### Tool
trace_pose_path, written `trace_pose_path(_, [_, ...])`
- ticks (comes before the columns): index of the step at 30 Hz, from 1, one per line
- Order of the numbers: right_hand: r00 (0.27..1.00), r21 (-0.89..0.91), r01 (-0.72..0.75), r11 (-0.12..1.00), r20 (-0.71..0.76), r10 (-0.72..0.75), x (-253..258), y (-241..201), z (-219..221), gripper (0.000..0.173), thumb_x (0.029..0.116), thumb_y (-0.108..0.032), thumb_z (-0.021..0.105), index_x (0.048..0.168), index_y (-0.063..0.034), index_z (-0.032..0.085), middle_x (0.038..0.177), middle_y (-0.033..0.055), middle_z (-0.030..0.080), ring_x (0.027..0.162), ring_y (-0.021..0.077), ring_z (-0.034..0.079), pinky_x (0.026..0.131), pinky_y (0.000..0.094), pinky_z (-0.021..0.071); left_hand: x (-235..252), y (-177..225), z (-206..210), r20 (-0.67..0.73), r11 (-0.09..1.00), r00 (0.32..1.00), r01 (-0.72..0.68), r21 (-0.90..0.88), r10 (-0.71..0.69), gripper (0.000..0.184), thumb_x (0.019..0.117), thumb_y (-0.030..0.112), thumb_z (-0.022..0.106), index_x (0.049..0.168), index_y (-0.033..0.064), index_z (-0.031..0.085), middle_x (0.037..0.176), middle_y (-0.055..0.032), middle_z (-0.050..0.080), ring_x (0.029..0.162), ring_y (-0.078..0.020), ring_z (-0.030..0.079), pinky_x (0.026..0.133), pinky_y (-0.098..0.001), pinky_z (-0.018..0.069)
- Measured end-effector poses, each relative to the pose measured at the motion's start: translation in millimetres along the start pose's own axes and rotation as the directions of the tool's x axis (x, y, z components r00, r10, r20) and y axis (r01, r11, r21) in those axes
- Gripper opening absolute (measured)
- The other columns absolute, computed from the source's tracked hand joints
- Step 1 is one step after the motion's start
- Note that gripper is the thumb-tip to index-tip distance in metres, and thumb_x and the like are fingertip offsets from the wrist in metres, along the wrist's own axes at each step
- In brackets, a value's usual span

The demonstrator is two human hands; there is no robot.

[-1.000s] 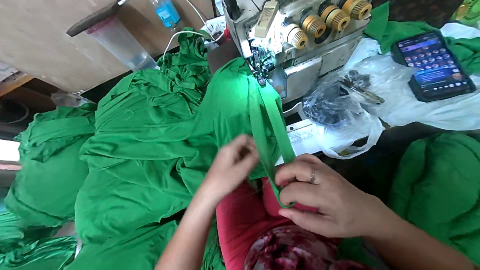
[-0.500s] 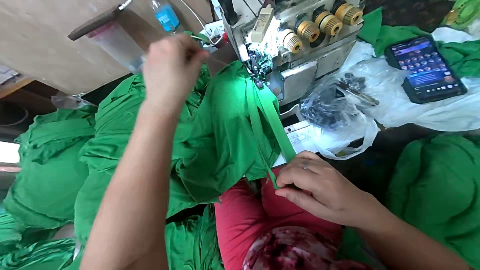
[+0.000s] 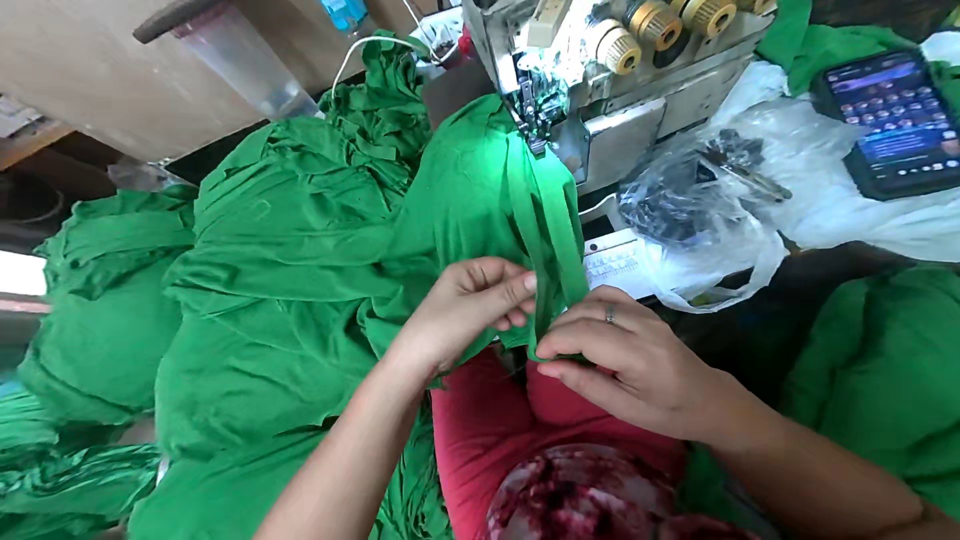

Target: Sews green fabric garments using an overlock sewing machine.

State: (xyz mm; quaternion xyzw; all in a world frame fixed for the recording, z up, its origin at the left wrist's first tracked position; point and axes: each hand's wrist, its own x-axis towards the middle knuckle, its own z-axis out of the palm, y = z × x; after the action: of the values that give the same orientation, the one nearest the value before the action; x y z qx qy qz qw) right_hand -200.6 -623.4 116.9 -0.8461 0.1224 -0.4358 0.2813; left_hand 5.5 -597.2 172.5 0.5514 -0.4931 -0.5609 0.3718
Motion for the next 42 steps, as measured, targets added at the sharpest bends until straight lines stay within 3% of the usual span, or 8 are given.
trace_pose_path(6, [0.999,0.062,-0.041,0.997,-0.007,0.041,-5.7,-2.9,4.6,0.014,0.1044,-0.025,0.057,0.102,-0.0119,0.061,0.093,0.0009,0.067,0.095,0.0050,0.062,0.098,0.0252,0.0407,0.6,-4.1,1.0,0.130,0.951,0.986,0.133,-0.277,-0.100,0.019,0.1006,0.005,0.053,0.092,0.0119,0.068,0.077,0.0036,0.072,0.068,-0.0002,0.068,0.066,-0.0152,0.0568])
trace_pose_path(12, [0.996,0.049,-0.067,0.997,-0.048,0.069,-8.0,2.3,5.3,0.015,0.1036,-0.027,0.059,0.099,-0.0124,0.058,0.094,0.0002,0.067,0.097,0.0033,0.062,0.101,0.0254,0.0410,-2.6,-13.4,-8.9,0.246,0.806,0.969,0.124,-0.579,0.028,0.016,0.1015,0.023,0.062,0.111,0.0128,0.070,0.092,-0.0022,0.074,0.083,-0.0076,0.073,0.077,-0.0218,0.0604])
trace_pose_path(18, [0.989,0.103,-0.097,0.990,-0.098,0.107,-7.5,6.5,5.4,0.019,0.1019,-0.031,0.063,0.099,-0.0127,0.060,0.101,0.0000,0.061,0.099,0.0005,0.058,0.091,0.0157,0.0453,-5.5,-12.9,-4.6,0.120,0.869,0.978,-0.091,-0.486,0.169,0.015,0.0894,0.036,0.077,0.094,0.0212,0.079,0.086,0.0053,0.075,0.078,-0.0001,0.069,0.074,-0.0157,0.0567])
trace_pose_path(24, [0.978,0.079,-0.135,0.988,-0.148,0.145,-0.4,14.0,-2.3,0.024,0.1026,-0.034,0.062,0.100,-0.0098,0.061,0.125,0.0042,0.062,0.116,0.0030,0.059,0.096,0.0191,0.0509,-23.0,8.1,-4.2,0.051,0.827,0.885,-0.410,-0.384,0.462,0.023,0.0939,0.036,0.072,0.112,0.0231,0.077,0.108,0.0042,0.077,0.100,-0.0049,0.072,0.089,-0.0225,0.0582])
trace_pose_path(29, [0.979,0.015,-0.035,0.999,-0.199,0.038,3.9,19.4,-9.2,0.020,0.1023,-0.027,0.063,0.093,-0.0102,0.068,0.097,-0.0023,0.074,0.109,0.0034,0.066,0.114,0.0344,0.0418,-22.4,9.1,-6.6,-0.074,0.777,0.776,-0.629,-0.019,0.626,0.021,0.0911,0.024,0.077,0.111,0.0181,0.076,0.104,0.0071,0.077,0.093,-0.0023,0.072,0.084,-0.0201,0.0597])
trace_pose_path(34, [0.961,0.114,-0.060,0.992,-0.262,0.088,5.1,15.0,-7.9,0.024,0.0972,-0.024,0.071,0.117,-0.0112,0.066,0.090,-0.0088,0.073,0.092,-0.0043,0.066,0.111,0.0341,0.0443,-22.4,0.6,-3.7,-0.182,0.775,0.779,-0.623,-0.110,0.600,0.016,0.0909,0.025,0.077,0.106,0.0202,0.078,0.097,0.0074,0.078,0.088,-0.0008,0.072,0.081,-0.0195,0.0597])
trace_pose_path(38, [0.973,0.214,0.011,0.977,-0.229,0.039,6.0,14.2,-8.8,0.011,0.0981,-0.021,0.069,0.098,-0.0103,0.073,0.092,-0.0055,0.076,0.094,-0.0014,0.069,0.113,0.0350,0.0434,-27.1,-4.6,2.1,-0.050,0.739,0.846,-0.491,-0.461,0.531,0.020,0.0934,0.026,0.074,0.113,0.0231,0.075,0.098,0.0076,0.075,0.093,-0.0035,0.070,0.088,-0.0240,0.0580])
trace_pose_path(42, [0.965,0.214,0.148,0.966,-0.247,-0.093,6.1,13.2,-9.2,0.013,0.1024,-0.021,0.064,0.101,-0.0102,0.069,0.092,-0.0034,0.074,0.091,-0.0004,0.068,0.113,0.0337,0.0421,-33.7,-10.8,13.7,0.079,0.782,0.792,-0.574,-0.243,0.606,0.020,0.0985,0.031,0.068,0.112,0.0194,0.076,0.112,0.0072,0.076,0.106,-0.0021,0.069,0.095,-0.0212,0.0552])
